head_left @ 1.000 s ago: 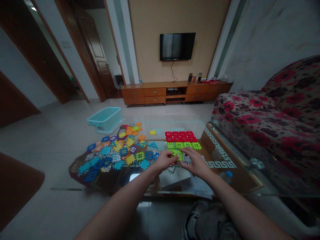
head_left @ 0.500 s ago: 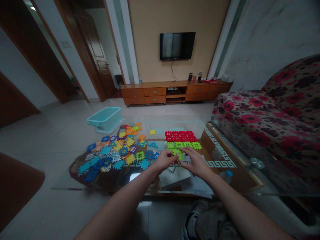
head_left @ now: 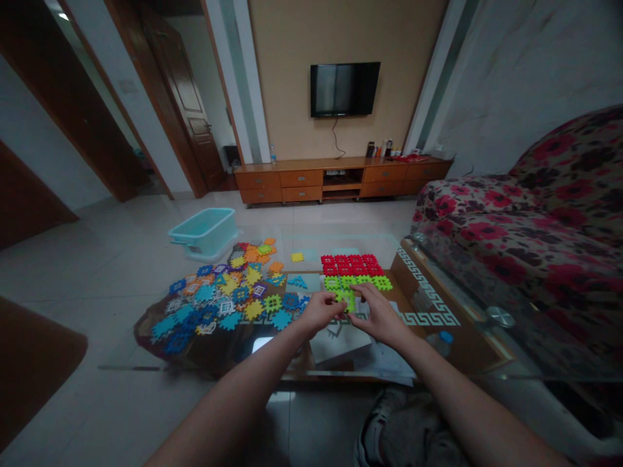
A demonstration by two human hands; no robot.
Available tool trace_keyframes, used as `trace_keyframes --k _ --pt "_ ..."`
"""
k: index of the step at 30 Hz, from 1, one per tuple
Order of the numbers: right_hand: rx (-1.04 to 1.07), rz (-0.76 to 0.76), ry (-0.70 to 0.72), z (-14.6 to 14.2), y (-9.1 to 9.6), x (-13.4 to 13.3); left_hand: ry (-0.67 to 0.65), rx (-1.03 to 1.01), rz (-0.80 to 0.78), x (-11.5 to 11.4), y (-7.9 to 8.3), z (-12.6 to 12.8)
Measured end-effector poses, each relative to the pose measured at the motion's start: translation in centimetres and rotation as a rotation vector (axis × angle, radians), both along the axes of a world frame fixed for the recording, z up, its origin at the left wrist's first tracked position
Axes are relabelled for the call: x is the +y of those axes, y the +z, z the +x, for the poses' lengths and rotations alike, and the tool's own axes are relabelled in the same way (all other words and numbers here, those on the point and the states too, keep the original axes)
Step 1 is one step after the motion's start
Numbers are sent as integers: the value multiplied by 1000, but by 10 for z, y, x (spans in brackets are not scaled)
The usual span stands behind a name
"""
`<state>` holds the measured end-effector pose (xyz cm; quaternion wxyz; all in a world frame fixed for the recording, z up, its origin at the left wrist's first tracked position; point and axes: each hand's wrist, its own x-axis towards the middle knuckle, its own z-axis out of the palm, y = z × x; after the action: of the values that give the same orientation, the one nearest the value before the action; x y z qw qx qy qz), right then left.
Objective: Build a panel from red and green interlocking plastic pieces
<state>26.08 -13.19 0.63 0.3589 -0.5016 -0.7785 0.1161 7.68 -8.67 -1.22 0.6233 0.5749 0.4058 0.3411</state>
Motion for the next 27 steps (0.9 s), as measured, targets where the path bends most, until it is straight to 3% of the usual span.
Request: trace_keyframes --k 16,19,21,23,27 --pt "-64 1 -22 5 2 1 -59 28 -42 2 -2 -8" --pt "-72 6 -29 9 1 1 -63 188 295 3 5 -19" --pt "-100 -6 -24 11 1 1 -148 353 653 3 12 -27" --pt "-135 -28 -17 11 1 0 -237 498 890 4 20 -33" --pt "-154 -38 13 8 -2 0 -265 678 1022 4 25 -35"
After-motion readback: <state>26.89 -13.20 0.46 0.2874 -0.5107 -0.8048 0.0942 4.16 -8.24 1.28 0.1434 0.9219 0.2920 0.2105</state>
